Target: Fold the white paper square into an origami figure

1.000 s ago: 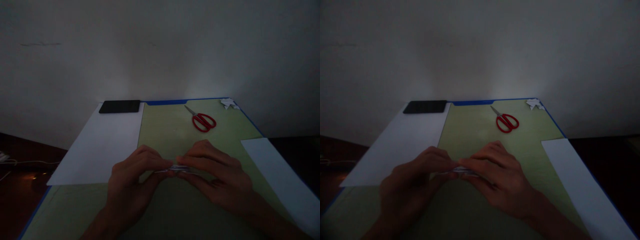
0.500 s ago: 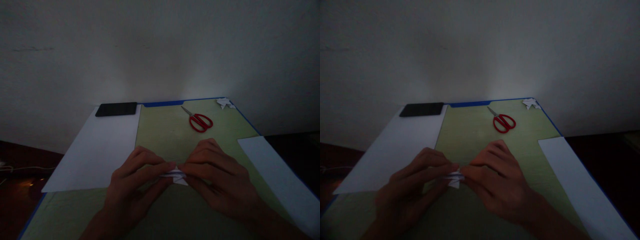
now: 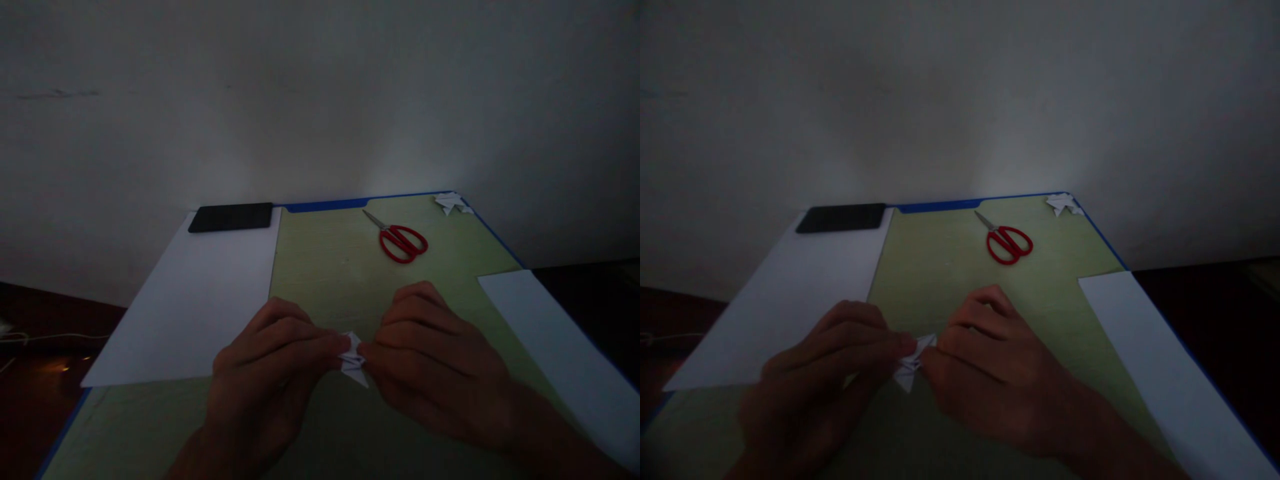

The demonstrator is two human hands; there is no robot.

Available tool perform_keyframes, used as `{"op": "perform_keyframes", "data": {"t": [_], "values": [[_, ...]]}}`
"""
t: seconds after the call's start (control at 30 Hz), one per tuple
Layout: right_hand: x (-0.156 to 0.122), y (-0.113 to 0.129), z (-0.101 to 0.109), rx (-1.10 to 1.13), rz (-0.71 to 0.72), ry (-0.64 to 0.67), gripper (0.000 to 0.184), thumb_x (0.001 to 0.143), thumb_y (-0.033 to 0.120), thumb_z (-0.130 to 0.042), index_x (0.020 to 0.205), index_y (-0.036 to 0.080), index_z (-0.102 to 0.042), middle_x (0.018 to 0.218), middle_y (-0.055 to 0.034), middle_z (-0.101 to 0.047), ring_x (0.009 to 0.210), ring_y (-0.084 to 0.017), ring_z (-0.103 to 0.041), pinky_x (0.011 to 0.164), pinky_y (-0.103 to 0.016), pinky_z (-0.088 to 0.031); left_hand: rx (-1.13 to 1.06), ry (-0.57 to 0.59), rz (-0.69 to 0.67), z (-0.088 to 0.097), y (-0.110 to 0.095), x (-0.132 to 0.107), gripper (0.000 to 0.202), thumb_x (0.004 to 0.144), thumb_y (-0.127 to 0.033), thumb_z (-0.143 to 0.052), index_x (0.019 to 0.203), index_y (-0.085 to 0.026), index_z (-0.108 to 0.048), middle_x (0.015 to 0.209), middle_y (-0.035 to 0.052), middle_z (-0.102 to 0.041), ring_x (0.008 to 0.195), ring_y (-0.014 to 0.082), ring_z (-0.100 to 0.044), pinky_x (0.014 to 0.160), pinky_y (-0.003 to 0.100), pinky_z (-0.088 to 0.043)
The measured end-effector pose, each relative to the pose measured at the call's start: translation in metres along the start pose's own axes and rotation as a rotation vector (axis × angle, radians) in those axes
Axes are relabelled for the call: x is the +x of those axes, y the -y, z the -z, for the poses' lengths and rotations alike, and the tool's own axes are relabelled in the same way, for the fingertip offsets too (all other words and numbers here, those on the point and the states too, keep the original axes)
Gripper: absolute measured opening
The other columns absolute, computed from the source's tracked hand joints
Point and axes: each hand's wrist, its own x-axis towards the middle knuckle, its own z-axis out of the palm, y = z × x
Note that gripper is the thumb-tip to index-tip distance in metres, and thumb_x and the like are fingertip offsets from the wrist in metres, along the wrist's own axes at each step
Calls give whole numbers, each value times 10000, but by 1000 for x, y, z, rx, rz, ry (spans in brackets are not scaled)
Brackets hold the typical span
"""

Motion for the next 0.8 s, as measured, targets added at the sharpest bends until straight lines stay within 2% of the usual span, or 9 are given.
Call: {"op": "perform_keyframes", "data": {"t": [0.1,0.3,0.47,0.57,0.7,0.8], "values": [[-1,0,-1,-24,6,27,111,946,65,-677,987,167,-694,829,-17,-769,745,-164,-652,784,-397,-514,-28,-10,3,-1,0,1,293,904,-35,-707,1062,-275,-767,827,-4,-790,755,177,-677,619,296,-588],[-1,-2,-5,61,-29,-36,107,925,153,-741,1022,161,-697,839,-24,-769,755,-181,-669,710,-393,-515,23,23,-26,0,-1,-1,307,887,-7,-711,1066,-250,-769,844,2,-804,750,166,-677,613,277,-596],[-6,3,-3,11,-48,30,148,964,53,-657,1045,172,-693,902,-21,-785,782,-181,-690,782,-406,-532,42,21,-9,-2,-4,-2,306,898,0,-702,1065,-245,-773,813,-9,-792,715,151,-663,580,261,-575],[-6,5,2,-38,-47,-5,157,964,23,-630,1031,152,-690,868,-32,-780,773,-181,-696,773,-399,-530,26,-9,-11,-3,-1,-3,268,905,-66,-752,1106,-243,-767,839,-9,-787,750,149,-677,620,262,-587],[-2,2,10,-62,-74,-88,103,953,70,-687,976,169,-699,831,-29,-793,745,-175,-716,705,-379,-541,-51,-42,105,0,4,-4,227,884,-246,-829,1098,-244,-755,880,15,-776,805,175,-704,656,289,-614],[1,-1,14,-38,-99,-118,138,938,59,-697,963,195,-699,817,-22,-801,739,-184,-735,691,-384,-566,-123,-38,138,3,4,-4,167,933,-185,-760,1083,-258,-758,883,26,-778,821,189,-710,657,315,-621]]}}
